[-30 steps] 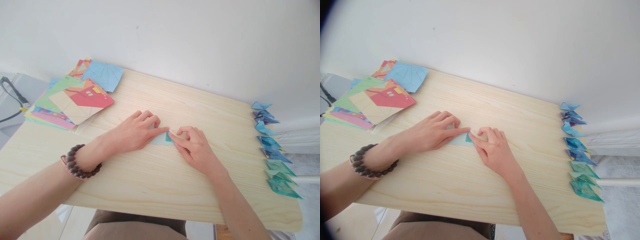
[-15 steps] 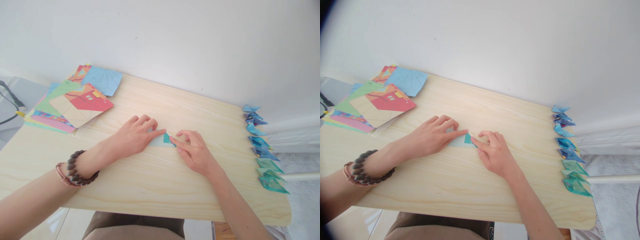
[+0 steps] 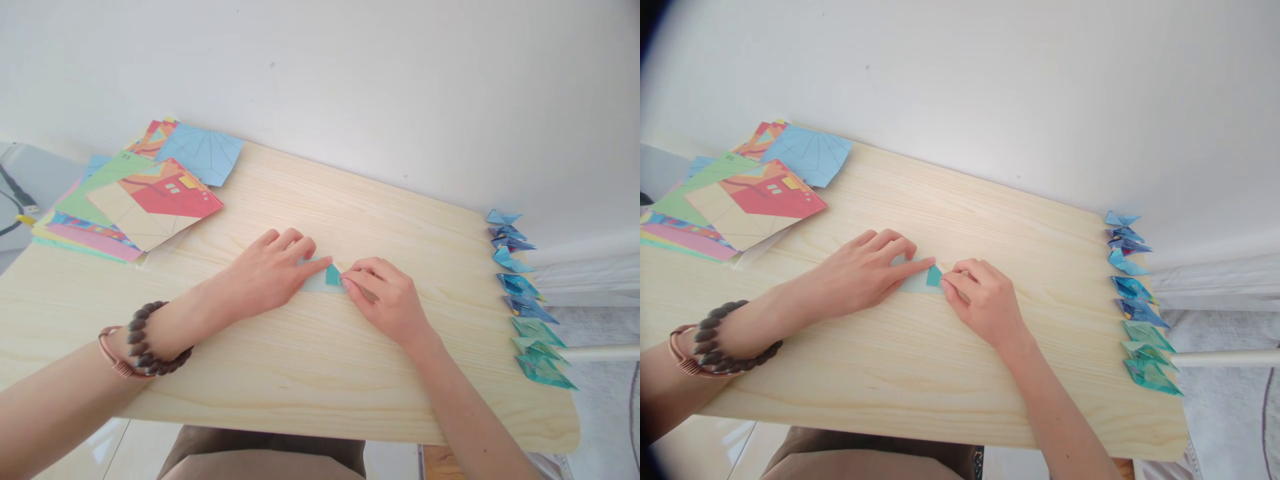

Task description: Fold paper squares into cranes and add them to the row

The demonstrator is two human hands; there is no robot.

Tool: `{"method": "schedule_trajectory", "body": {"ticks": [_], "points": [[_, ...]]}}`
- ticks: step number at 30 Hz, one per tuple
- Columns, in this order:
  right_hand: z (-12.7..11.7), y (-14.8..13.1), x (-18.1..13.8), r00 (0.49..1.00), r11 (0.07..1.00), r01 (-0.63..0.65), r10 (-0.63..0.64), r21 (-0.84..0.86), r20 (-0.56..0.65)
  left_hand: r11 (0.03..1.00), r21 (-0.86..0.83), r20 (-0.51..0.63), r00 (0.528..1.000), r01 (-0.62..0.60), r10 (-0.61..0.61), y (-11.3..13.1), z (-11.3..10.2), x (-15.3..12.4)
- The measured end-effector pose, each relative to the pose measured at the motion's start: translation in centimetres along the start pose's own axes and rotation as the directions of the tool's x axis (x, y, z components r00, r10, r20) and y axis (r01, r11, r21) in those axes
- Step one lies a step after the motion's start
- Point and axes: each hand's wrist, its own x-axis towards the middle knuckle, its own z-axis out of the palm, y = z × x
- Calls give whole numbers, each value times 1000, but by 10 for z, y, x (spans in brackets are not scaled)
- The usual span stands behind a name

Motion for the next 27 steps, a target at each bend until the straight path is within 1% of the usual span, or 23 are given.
{"method": "schedule_trajectory", "body": {"ticks": [5,11,15,18,23,27], "points": [[6,-3,6,1000,996,23,-23,-91,-6,1000,20,7,1000,10,-10,2,0,0],[6,-3,-3,998,985,44,-52,-165,-41,999,31,16,999,40,-40,4,1,-1],[5,-3,-8,993,968,97,-111,-230,-49,998,32,20,998,53,-54,4,0,-1],[3,-2,-12,989,961,129,-144,-247,-44,998,24,18,998,54,-55,4,-1,-1],[0,1,-19,989,959,131,-145,-251,-36,998,9,18,998,56,-56,4,0,-2],[-3,0,-20,984,944,156,-176,-291,-42,998,5,13,998,61,-61,3,1,-1]]}}
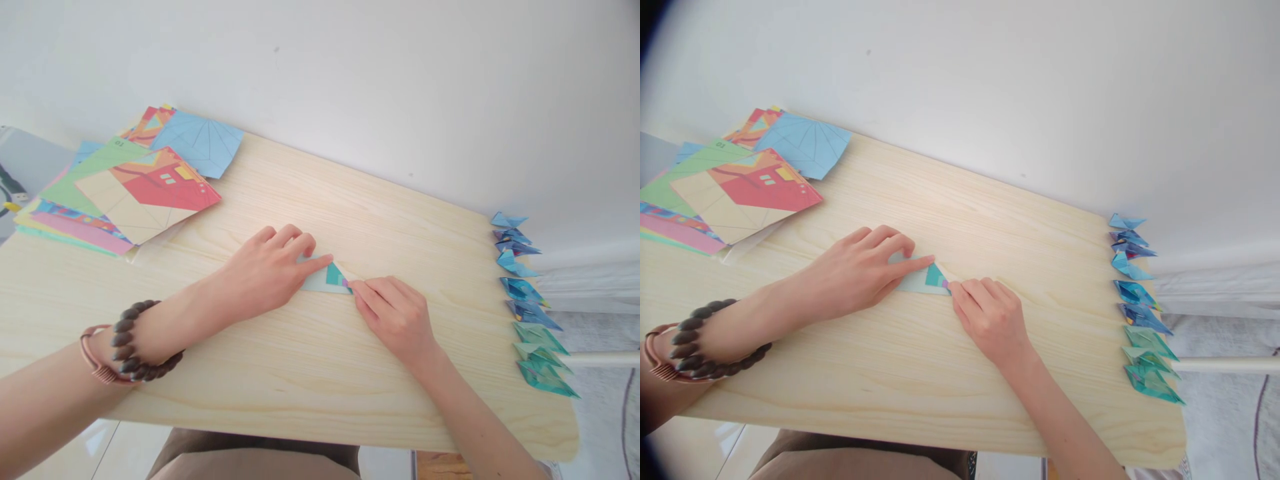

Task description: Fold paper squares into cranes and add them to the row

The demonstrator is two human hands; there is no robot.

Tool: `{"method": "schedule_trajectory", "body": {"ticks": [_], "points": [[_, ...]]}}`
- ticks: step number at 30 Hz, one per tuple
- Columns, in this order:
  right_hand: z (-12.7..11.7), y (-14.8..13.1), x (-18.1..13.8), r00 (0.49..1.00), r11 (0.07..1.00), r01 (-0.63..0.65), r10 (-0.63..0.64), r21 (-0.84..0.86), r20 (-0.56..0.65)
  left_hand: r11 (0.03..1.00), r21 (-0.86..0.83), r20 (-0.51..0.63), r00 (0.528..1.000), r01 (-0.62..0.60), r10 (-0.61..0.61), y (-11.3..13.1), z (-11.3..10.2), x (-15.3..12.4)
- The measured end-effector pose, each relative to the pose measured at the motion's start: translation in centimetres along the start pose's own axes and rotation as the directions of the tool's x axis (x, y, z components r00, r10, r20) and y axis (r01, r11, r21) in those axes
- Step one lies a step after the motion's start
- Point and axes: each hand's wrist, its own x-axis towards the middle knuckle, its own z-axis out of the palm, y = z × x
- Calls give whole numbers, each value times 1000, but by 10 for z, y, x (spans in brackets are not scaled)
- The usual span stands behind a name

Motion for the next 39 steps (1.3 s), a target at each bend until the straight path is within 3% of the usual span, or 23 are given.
{"method": "schedule_trajectory", "body": {"ticks": [8,15,21,24,30,39], "points": [[-2,0,-4,1000,1000,14,-14,7,-14,1000,-16,-3,1000,2,-2,0,-1,0],[-3,0,-15,999,995,-48,46,88,19,999,-33,-11,1000,-6,6,-2,1,1],[-1,1,-14,986,966,-156,164,205,-22,991,-135,-38,999,-23,18,1,3,1],[1,-1,-5,970,945,-241,244,223,13,971,-238,-41,999,0,-10,1,5,1],[8,-11,23,917,888,-398,384,231,107,869,-492,-55,994,53,-92,-5,13,5],[6,-18,43,910,696,-411,353,588,219,634,-744,108,974,211,-198,-6,-8,4]]}}
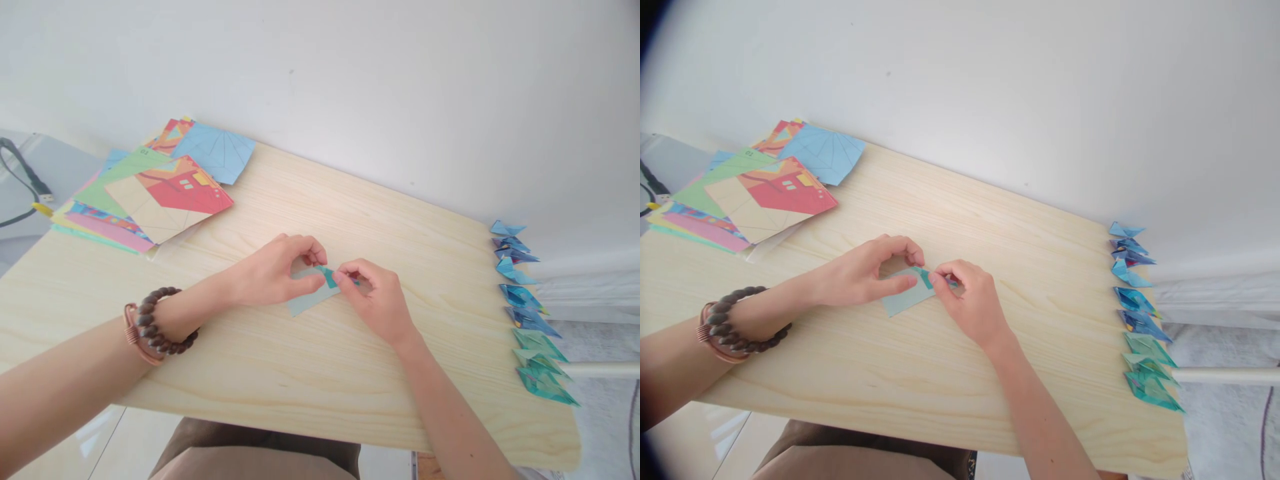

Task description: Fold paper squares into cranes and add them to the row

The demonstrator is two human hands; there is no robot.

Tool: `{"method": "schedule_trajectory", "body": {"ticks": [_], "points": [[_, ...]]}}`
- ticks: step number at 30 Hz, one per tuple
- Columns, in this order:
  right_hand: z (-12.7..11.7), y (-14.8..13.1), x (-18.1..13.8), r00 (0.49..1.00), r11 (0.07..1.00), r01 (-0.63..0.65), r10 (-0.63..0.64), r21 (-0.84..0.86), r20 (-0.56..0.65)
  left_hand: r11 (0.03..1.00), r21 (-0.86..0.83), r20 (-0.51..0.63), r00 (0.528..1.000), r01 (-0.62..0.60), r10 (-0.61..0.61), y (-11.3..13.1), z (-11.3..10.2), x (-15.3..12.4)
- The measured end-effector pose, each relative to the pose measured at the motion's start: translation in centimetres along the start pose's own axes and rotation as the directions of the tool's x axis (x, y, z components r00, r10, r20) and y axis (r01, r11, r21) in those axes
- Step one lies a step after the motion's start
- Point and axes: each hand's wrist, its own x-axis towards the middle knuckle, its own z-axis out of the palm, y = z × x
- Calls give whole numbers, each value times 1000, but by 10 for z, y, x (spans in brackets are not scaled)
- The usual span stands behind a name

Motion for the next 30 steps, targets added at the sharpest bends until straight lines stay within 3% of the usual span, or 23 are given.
{"method": "schedule_trajectory", "body": {"ticks": [16,23,30], "points": [[5,-7,-9,995,995,97,-97,-10,2,994,-90,47,997,-60,65,3,1,-1],[9,-11,-11,999,994,-31,26,108,43,995,-87,28,998,-51,54,0,5,-3],[9,-12,-12,997,985,-61,52,161,63,995,-72,57,996,-63,67,-1,2,-1]]}}
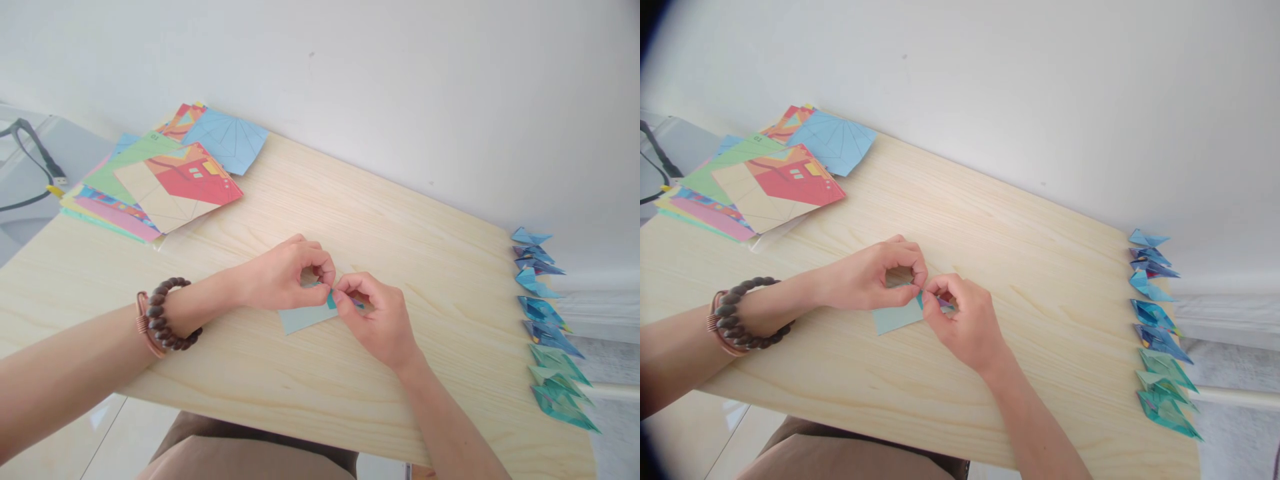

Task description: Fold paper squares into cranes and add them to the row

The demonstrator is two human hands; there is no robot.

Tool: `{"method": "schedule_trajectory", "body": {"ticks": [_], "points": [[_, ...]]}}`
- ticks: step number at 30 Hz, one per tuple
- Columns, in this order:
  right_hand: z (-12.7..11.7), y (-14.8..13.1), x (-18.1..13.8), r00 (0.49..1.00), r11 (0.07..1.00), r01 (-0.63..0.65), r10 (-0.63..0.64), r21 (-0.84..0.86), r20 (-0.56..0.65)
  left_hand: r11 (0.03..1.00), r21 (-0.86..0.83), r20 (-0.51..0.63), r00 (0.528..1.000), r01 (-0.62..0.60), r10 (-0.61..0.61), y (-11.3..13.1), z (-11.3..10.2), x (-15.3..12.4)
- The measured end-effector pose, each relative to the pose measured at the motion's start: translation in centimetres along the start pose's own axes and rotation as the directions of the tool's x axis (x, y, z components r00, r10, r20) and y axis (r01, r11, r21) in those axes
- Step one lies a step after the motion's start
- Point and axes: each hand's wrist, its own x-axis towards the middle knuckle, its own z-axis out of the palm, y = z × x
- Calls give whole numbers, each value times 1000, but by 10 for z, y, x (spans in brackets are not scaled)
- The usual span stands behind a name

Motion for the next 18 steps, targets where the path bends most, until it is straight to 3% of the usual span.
{"method": "schedule_trajectory", "body": {"ticks": [11,18], "points": [[-18,4,-5,1000,1000,6,-7,-18,-27,994,-82,56,996,72,-67,-1,-9,0],[-9,0,-7,999,999,-10,9,37,35,999,-21,71,997,-36,37,4,-7,-1]]}}
